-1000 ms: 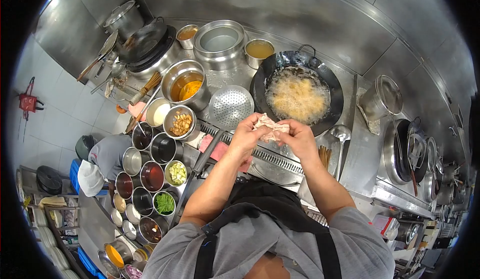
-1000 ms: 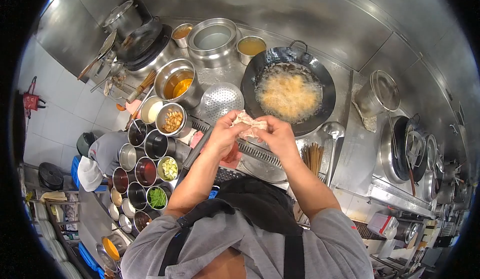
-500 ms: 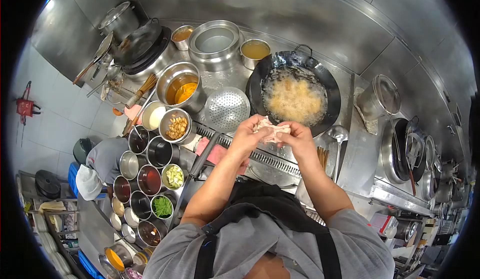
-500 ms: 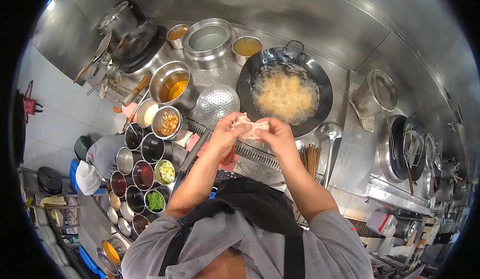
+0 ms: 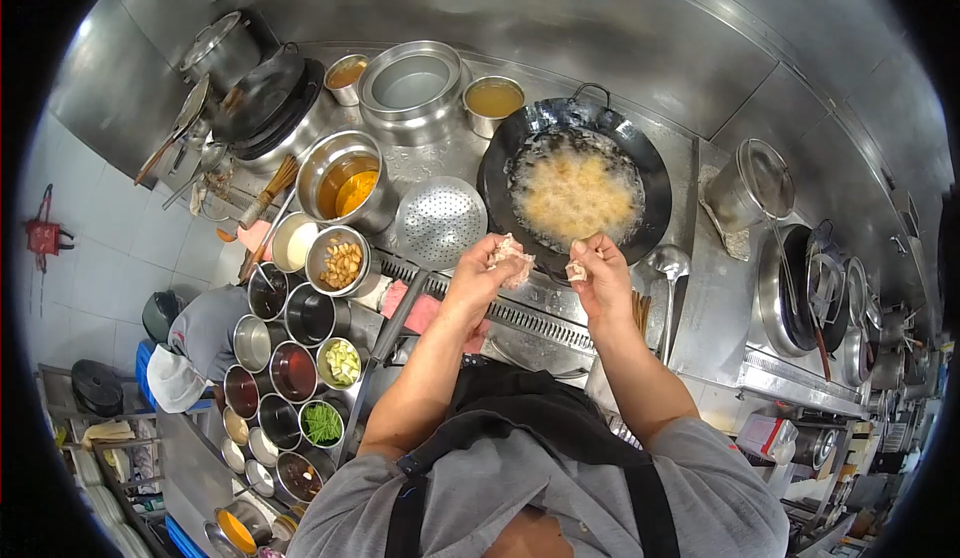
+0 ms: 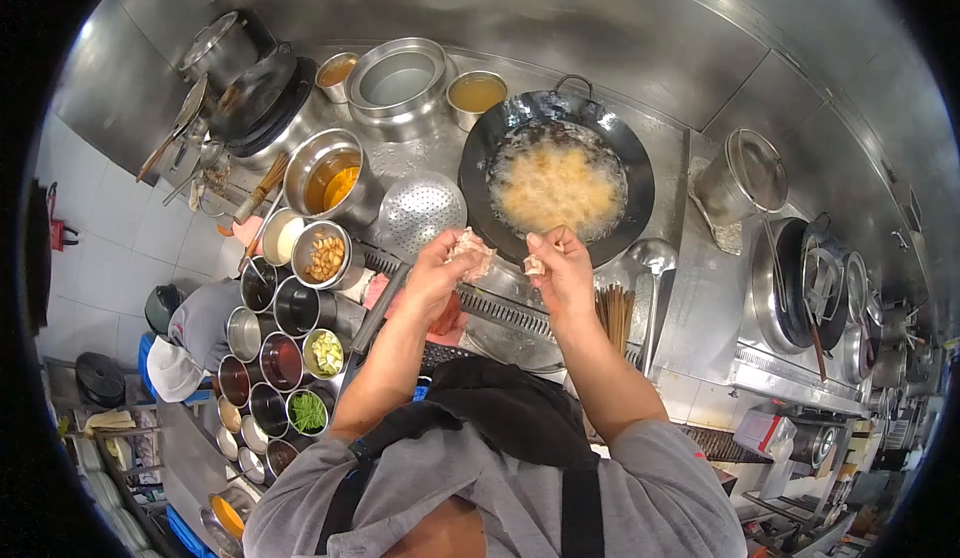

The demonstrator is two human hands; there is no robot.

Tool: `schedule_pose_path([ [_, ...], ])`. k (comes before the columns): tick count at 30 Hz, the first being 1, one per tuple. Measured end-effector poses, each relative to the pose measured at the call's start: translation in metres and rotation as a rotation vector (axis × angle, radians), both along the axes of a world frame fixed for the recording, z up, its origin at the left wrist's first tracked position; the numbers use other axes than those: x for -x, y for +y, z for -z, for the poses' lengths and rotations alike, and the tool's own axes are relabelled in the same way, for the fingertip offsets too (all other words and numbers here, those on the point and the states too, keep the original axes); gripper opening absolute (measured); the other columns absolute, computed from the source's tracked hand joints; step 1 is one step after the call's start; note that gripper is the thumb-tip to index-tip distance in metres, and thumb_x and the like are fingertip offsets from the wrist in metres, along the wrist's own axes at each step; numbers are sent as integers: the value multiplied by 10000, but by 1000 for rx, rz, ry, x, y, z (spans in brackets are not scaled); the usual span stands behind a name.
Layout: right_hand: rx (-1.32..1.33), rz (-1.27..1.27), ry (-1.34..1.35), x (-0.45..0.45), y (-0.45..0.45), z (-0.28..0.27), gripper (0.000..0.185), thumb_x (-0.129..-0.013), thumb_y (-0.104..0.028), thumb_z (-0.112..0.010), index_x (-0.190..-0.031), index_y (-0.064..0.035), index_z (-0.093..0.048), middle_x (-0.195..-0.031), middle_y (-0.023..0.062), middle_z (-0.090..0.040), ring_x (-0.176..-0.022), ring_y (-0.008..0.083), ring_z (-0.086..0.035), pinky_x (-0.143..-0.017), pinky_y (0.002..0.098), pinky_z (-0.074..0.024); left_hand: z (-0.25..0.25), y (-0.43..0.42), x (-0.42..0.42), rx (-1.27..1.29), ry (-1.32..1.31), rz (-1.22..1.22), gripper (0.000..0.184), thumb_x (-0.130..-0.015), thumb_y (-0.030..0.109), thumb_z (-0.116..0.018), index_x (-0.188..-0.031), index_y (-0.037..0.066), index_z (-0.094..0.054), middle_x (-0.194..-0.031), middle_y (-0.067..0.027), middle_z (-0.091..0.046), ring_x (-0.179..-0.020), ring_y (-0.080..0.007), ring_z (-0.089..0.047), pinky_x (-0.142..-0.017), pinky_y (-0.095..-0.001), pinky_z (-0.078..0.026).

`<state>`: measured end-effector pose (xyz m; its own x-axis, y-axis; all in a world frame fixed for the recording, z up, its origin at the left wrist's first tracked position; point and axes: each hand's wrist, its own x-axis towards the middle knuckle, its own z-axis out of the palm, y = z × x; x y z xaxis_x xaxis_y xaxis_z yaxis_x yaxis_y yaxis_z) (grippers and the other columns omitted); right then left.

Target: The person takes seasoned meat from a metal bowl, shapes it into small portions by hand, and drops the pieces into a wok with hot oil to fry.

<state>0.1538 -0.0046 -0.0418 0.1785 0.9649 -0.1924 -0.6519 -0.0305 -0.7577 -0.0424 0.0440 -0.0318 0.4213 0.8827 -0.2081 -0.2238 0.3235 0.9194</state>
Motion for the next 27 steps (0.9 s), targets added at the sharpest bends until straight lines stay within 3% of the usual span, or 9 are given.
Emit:
schedule_pose_path([
  [6,128,-25,-176,-20,5,-1,254,-787,-26,-705,-1024,-26,-613,-826,106,-669,-581,145,-611,-492,246,-499,14,-2,10,68,-27,-69,157,-837,16,-627,-990,12,-595,-884,-30,-627,-773,-99,-592,-687,-237,-471],
  [10,357,37,-982,-120,43,64,232,-770,-69,-692,-987,-3,-643,-760,132,-679,-752,207,-682,-591,312,-529,27,-1,25,47,22,-146,194,-838,40,-640,-1021,10,-580,-907,-33,-615,-810,-104,-577,-716,-249,-459],
  [12,367,176,-1528,-153,70,70,281,-776,-109,-665,-1044,-31,-639,-871,160,-691,-842,285,-675,-717,356,-525,28,-3,28,75,17,-151,199,-839,49,-648,-1020,15,-574,-913,-34,-610,-820,-108,-573,-734,-250,-452],
  [17,450,176,-1574,-204,158,84,322,-756,-100,-613,-1075,-84,-650,-1040,194,-653,-1033,334,-612,-891,384,-476,30,-9,27,123,121,-199,171,-851,39,-621,-1013,20,-569,-928,-45,-620,-832,-120,-583,-758,-256,-456],
  [20,315,281,-1547,-221,176,75,272,-833,-51,-551,-1093,-48,-632,-1020,138,-675,-954,276,-639,-863,348,-484,20,-12,23,192,143,-192,191,-856,36,-602,-1043,16,-569,-966,-64,-633,-882,-138,-593,-801,-269,-457],
  [22,82,465,-1228,-227,174,59,267,-846,20,-508,-1081,-14,-630,-981,88,-674,-921,204,-627,-836,319,-491,16,-12,20,222,140,-201,195,-858,35,-599,-1050,15,-569,-972,-68,-636,-895,-142,-596,-810,-272,-460],
  [23,82,476,-1229,-228,164,51,267,-846,20,-508,-1081,-14,-630,-981,88,-674,-921,204,-627,-836,319,-491,18,-11,18,201,134,-193,200,-860,36,-599,-1056,14,-569,-979,-69,-634,-905,-145,-598,-819,-273,-461],
  [25,24,377,-936,-201,123,9,266,-833,76,-496,-1057,16,-625,-950,56,-658,-878,144,-611,-798,284,-494,18,-8,13,170,122,-166,204,-862,37,-598,-1063,13,-570,-987,-70,-633,-915,-147,-599,-828,-275,-463],
  [27,-68,281,-846,-169,80,5,289,-801,104,-520,-1050,3,-628,-964,69,-655,-826,148,-627,-708,276,-519,16,-7,1,171,120,-190,224,-868,29,-591,-1090,9,-566,-1018,-74,-627,-934,-151,-598,-841,-278,-462],
])
